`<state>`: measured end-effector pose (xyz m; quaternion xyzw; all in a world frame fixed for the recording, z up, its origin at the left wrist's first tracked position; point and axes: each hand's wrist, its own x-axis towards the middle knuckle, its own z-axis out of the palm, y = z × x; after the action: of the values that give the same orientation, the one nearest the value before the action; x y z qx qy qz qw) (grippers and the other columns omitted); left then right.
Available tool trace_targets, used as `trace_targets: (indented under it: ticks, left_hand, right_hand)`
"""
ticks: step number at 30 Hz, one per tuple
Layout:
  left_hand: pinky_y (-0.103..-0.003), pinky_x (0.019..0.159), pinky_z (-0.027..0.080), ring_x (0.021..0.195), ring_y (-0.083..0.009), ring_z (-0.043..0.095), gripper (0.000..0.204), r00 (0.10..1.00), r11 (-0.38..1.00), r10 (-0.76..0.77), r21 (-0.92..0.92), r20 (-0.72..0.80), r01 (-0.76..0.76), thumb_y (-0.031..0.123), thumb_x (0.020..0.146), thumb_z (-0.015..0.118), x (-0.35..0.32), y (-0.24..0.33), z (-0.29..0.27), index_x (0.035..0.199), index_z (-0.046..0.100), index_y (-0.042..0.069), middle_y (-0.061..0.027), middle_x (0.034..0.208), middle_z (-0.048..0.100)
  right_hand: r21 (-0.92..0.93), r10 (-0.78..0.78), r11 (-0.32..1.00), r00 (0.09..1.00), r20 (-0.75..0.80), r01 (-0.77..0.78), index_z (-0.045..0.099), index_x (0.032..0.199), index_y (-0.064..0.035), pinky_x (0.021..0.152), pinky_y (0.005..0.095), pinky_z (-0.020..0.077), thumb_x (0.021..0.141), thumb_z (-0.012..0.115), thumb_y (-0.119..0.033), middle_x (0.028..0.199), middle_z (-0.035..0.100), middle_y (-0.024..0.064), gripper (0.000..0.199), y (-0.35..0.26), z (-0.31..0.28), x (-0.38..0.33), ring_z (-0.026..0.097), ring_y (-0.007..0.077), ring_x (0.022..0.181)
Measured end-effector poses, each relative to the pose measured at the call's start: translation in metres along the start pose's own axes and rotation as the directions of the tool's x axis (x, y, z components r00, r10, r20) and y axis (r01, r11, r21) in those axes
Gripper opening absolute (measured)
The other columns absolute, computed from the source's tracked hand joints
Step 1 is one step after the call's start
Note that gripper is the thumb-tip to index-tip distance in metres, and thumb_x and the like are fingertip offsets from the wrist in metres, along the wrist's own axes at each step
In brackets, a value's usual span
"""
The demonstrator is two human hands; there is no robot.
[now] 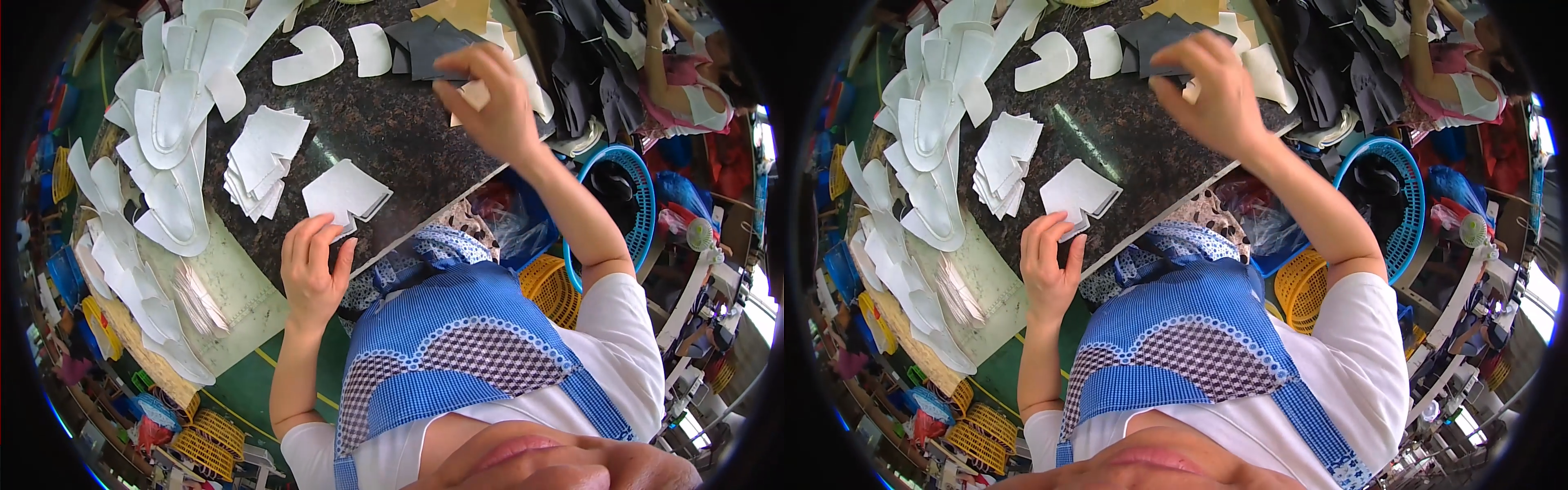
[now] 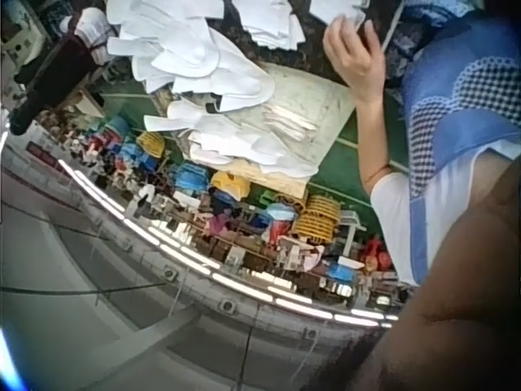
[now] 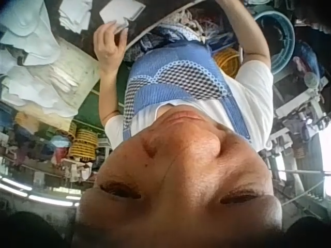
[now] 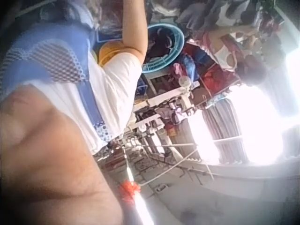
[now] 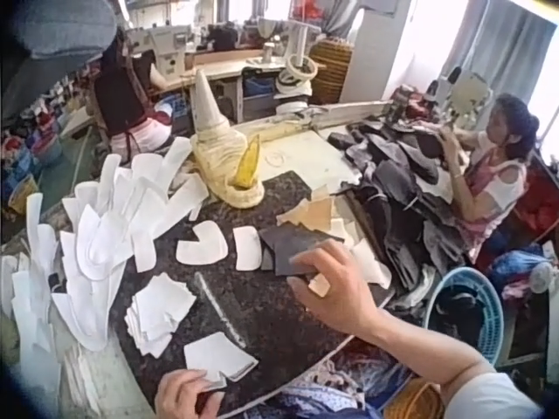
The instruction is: Applying adhesive to shoe components and sorting them.
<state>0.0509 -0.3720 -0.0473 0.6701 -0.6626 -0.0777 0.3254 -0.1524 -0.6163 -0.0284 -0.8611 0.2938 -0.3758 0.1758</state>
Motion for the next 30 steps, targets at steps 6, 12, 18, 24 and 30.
trace_targets:
  ticks: [6,12,18,24,30]
  left_hand:
    - [-0.039,0.079,0.049,0.093,-0.0294,0.059,0.028,0.994,1.000,0.004,0.023,-0.112,-0.002,0.004,0.079,0.075,0.000,0.002,-0.009,0.104,0.064,0.004,-0.0103,0.105,0.061]
    - [-0.036,0.081,0.050,0.090,-0.0272,0.062,0.019,0.971,0.945,-0.189,-0.296,-0.144,0.140,0.004,0.085,0.071,0.008,0.003,-0.015,0.101,0.061,0.001,-0.0137,0.102,0.064]
    - [-0.034,0.086,0.050,0.096,-0.0230,0.063,0.026,0.965,0.786,-0.256,-0.595,-0.060,0.171,0.007,0.088,0.070,0.028,0.016,0.003,0.111,0.060,-0.001,-0.0129,0.109,0.064]
    - [-0.023,0.065,0.053,0.074,-0.0081,0.065,0.036,0.776,0.191,-0.398,-0.783,0.489,0.592,0.015,0.086,0.077,0.016,0.031,-0.009,0.115,0.063,-0.002,-0.0071,0.098,0.070]
    - [-0.020,0.053,0.051,0.061,-0.0072,0.065,0.021,0.621,0.214,-0.483,-0.604,0.617,0.767,0.019,0.093,0.070,-0.018,0.029,-0.026,0.089,0.066,-0.001,-0.0033,0.069,0.068]
  right_hand:
    - [-0.262,-0.113,0.958,0.993,0.037,0.119,0.068,0.090,-0.0072,0.075,0.0404,0.0507,0.077,0.075,-0.014,0.087,0.063,0.0079,0.016,0.031,0.018,0.011,0.061,0.0298,0.089]
    - [0.407,0.456,0.788,0.882,0.117,-0.461,0.065,0.089,0.0031,0.060,0.0181,0.0421,0.086,0.071,-0.012,0.077,0.062,-0.0019,0.017,0.046,-0.003,0.013,0.054,0.0007,0.069]
    - [0.502,0.331,0.846,0.914,-0.235,-0.177,0.063,0.102,0.0019,0.065,0.0190,0.0466,0.088,0.068,-0.003,0.088,0.065,0.0028,0.016,0.018,-0.020,0.012,0.059,0.0055,0.074]
    - [0.702,0.246,0.157,0.716,0.654,-0.695,0.054,0.098,-0.0019,0.067,0.0234,0.0538,0.089,0.070,-0.003,0.096,0.065,0.0063,0.018,-0.083,-0.011,-0.053,0.065,0.0101,0.078]
    - [0.170,0.118,0.331,0.220,0.968,-0.928,0.062,0.091,-0.0008,0.055,0.0206,0.0525,0.097,0.064,-0.016,0.070,0.065,0.0036,0.017,-0.080,-0.006,-0.049,0.066,0.0082,0.064]
